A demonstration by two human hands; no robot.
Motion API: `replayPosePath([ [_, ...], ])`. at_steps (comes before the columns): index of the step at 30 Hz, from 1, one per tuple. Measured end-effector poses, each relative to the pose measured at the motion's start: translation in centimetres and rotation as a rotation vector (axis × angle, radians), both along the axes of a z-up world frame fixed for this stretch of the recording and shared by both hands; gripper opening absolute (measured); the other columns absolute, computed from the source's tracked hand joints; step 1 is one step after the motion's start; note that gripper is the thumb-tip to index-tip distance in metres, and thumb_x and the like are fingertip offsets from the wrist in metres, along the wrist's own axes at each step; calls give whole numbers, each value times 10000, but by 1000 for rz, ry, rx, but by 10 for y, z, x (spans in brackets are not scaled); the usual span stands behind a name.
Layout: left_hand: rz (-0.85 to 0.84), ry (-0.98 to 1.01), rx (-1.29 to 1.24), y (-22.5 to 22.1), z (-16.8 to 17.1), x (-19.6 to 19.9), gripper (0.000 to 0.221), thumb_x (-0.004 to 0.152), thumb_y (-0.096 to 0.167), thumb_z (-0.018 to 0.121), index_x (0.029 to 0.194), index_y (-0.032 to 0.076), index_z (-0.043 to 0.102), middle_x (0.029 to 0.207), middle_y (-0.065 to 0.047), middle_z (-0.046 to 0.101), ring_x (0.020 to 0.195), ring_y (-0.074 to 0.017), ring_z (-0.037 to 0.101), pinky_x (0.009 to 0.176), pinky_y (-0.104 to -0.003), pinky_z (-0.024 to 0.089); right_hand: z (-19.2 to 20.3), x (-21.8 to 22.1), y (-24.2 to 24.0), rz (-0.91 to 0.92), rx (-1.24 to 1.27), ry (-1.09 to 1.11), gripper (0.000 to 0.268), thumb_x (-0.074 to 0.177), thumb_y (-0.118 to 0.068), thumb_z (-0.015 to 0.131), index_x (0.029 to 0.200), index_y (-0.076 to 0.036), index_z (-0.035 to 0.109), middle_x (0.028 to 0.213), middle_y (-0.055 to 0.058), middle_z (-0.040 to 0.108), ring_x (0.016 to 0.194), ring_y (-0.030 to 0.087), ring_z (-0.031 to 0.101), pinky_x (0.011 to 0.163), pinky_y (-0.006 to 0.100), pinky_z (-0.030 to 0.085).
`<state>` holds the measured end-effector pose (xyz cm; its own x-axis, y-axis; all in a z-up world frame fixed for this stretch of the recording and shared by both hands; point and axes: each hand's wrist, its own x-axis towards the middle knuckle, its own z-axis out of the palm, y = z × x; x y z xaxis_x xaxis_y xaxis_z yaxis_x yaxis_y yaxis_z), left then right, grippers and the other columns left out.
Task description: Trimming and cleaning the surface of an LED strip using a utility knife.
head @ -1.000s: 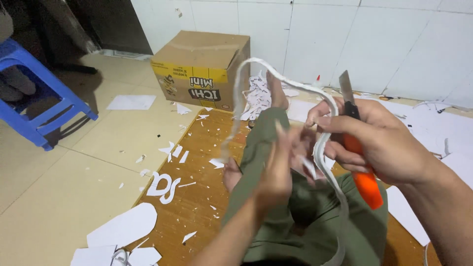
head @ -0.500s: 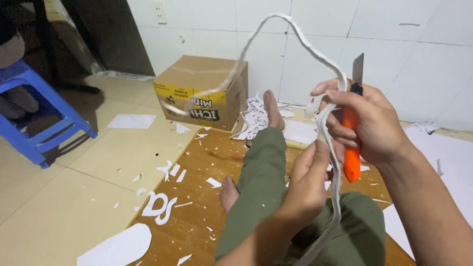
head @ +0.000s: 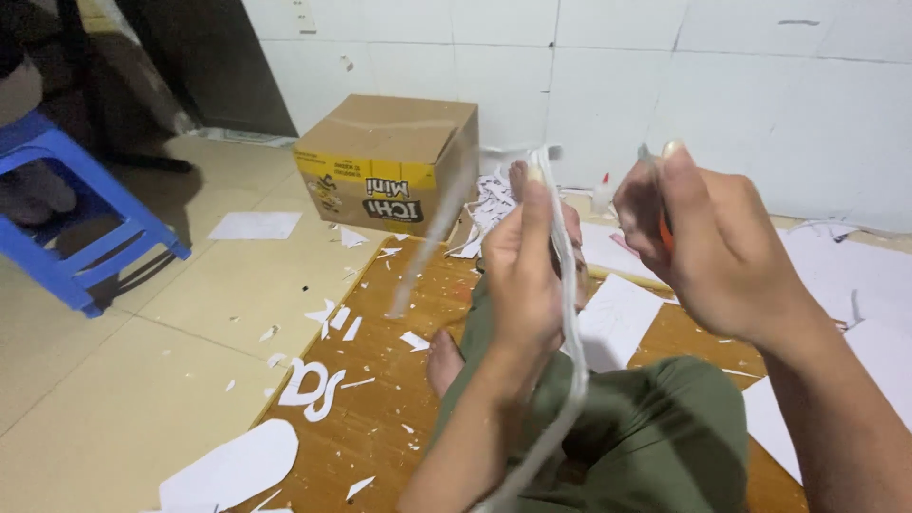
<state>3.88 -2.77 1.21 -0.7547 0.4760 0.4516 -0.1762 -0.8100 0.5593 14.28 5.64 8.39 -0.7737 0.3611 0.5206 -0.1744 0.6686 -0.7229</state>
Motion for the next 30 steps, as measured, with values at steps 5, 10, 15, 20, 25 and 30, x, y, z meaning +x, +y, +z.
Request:
replayPosePath([
  [5,-112,-20,-12,-23,16,0,460,1066,424,455,741,107,531,507,16,475,328,-53,366,293,-215,277,9,7,-28,-2,441,-11,461,1043,-151,433,613,-54,568,414,41,516,338,169,383,364,323,330],
  [10,-269,-7,137,-35,26,5,438,1062,377,441,700,135,484,516,44,382,375,-33,262,342,-202,217,11,17,-43,-216,694,-51,352,1018,-119,585,687,-33,668,453,106,584,324,270,403,415,395,348],
  [15,-323,52,161,-44,46,15,456,1050,353,420,645,147,466,501,45,365,384,-54,347,351,-202,263,19,22,-52,-202,704,-52,303,995,-164,608,754,-109,784,394,62,569,293,225,370,381,364,337],
  [20,-276,122,192,-37,52,8,444,1030,328,448,624,148,446,601,-40,488,574,-92,457,507,-211,310,19,22,-49,-241,756,-2,266,1008,-151,652,790,-69,783,380,67,546,270,209,374,348,355,288],
  [25,-209,135,164,-33,58,3,453,1041,346,450,619,182,447,550,32,343,723,-143,644,695,-267,475,20,20,-49,-247,785,-29,411,1041,-165,638,661,-58,749,327,72,490,246,204,337,335,355,259],
  [30,-359,14,231,-32,61,2,401,1029,342,469,684,136,459,566,36,371,425,-62,473,361,-203,235,17,22,-61,-238,798,-119,447,1030,-243,596,635,-137,777,342,54,554,249,227,360,341,371,306],
])
